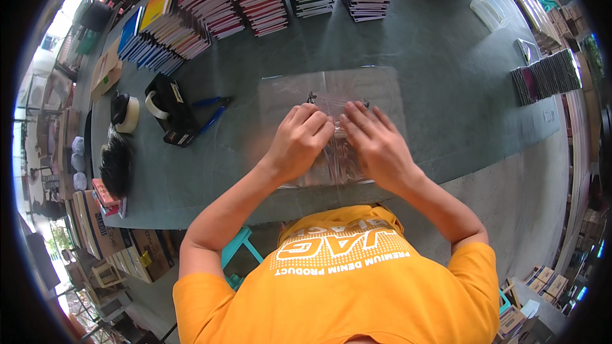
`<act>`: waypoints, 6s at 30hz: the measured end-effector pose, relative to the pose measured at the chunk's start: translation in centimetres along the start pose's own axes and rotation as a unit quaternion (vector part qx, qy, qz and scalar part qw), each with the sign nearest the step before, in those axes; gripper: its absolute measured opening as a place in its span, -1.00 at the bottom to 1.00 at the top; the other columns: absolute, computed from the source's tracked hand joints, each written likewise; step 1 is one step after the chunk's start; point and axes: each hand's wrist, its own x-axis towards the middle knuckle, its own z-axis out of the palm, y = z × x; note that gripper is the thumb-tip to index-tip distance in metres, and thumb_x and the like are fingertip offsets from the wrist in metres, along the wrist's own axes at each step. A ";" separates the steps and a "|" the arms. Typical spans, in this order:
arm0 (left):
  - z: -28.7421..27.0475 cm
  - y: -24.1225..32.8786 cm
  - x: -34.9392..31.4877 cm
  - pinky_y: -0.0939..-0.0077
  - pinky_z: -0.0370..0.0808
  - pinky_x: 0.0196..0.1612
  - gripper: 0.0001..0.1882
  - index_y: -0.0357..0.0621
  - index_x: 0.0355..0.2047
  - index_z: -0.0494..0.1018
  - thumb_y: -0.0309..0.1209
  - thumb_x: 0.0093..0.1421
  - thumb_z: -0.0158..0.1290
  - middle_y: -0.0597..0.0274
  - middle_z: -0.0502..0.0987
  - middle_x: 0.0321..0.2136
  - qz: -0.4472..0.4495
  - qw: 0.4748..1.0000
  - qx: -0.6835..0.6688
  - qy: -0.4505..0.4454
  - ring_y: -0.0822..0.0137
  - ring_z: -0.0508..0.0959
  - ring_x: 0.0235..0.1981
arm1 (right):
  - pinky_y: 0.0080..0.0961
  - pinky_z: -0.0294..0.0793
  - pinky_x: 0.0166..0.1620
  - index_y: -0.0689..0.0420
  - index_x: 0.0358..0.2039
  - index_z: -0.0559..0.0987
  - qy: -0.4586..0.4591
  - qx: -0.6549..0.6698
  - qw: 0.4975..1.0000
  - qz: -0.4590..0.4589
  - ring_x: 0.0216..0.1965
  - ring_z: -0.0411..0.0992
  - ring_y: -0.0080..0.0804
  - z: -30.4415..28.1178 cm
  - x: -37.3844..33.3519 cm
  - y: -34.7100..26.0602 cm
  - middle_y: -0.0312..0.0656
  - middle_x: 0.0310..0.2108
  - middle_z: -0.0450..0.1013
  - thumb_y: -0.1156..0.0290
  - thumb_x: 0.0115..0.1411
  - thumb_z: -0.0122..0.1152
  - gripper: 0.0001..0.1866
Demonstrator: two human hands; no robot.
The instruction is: The person gathers notebooks of different colors, stacks them together, and places the stack into a plastic bag. They then fold the bag and use a tape dispenser to seal the packaging.
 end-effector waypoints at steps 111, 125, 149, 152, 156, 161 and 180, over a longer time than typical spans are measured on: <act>-12.6 -23.3 -1.6 0.15 0.19 0.12 -0.61 -0.18 -0.08 0.39 -0.43 0.04 0.06 0.10 0.41 -0.07 -0.307 0.881 0.320 0.164 0.11 0.31 0.04 | -0.20 0.04 0.23 0.07 0.10 0.34 0.237 -0.196 0.901 0.307 0.24 0.05 -0.05 -4.6 -10.9 32.7 -0.08 0.21 0.12 0.36 0.05 0.21 -0.44; -19.0 -23.1 -8.1 0.30 0.33 -0.17 -0.75 -0.13 -0.40 0.47 -0.24 0.00 0.11 0.15 0.50 -0.46 -0.077 0.949 0.304 -0.044 0.20 0.49 -0.28 | -0.30 0.47 -0.09 0.25 -0.01 0.35 -0.166 0.912 0.328 0.183 -0.13 0.45 -0.30 11.1 30.9 -9.5 -0.09 -0.14 0.44 0.12 0.20 0.07 -0.50; -17.6 -37.3 -4.2 0.18 0.34 -0.09 -0.77 -0.20 -0.33 0.47 -0.30 0.07 0.10 -0.02 0.52 -0.32 -0.092 0.961 0.226 0.130 -0.02 0.48 -0.24 | -0.29 0.55 -0.18 0.31 -0.13 0.43 -0.167 0.835 0.392 0.348 -0.21 0.49 -0.28 14.9 29.5 -5.9 -0.07 -0.21 0.48 0.47 0.05 0.15 -0.65; -17.8 -33.2 -4.3 0.19 0.37 -0.16 -0.83 -0.20 -0.40 0.45 -0.36 0.06 0.09 0.01 0.51 -0.40 -0.069 0.966 0.199 0.151 0.03 0.49 -0.32 | -0.29 0.54 -0.16 0.28 -0.09 0.41 -0.125 0.891 0.313 0.304 -0.20 0.49 -0.29 13.4 30.0 -5.9 -0.06 -0.18 0.47 0.42 0.09 0.14 -0.63; -16.5 -23.8 -5.2 0.19 0.36 -0.06 -0.56 -0.24 -0.31 0.46 -0.09 0.00 0.13 -0.02 0.51 -0.33 0.002 0.999 0.038 -0.017 0.04 0.49 -0.22 | -0.32 0.53 -0.14 0.25 -0.05 0.39 -0.130 0.907 0.287 0.281 -0.17 0.49 -0.30 15.0 29.0 -5.6 -0.04 -0.15 0.45 0.35 0.12 0.16 -0.59; -16.4 -34.3 -3.1 0.22 0.18 0.16 -0.50 -0.24 0.00 0.36 -0.31 0.05 0.11 -0.11 0.38 0.01 -0.147 0.937 0.312 0.049 0.05 0.37 0.06 | -0.30 0.55 -0.18 0.29 -0.08 0.40 -0.155 0.820 0.417 0.360 -0.27 0.52 -0.29 14.2 28.1 -8.5 -0.05 -0.21 0.49 0.54 -0.02 0.26 -0.56; -12.6 -32.5 5.8 0.24 0.31 0.04 -0.58 -0.20 -0.08 0.41 -0.29 0.05 0.11 0.05 0.50 -0.15 -0.176 0.963 0.201 -0.004 0.14 0.46 -0.08 | -0.31 0.55 -0.25 0.31 -0.22 0.46 -0.060 0.882 0.335 0.325 -0.34 0.52 -0.25 10.4 19.9 -2.1 -0.06 -0.32 0.49 0.53 -0.07 0.16 -0.67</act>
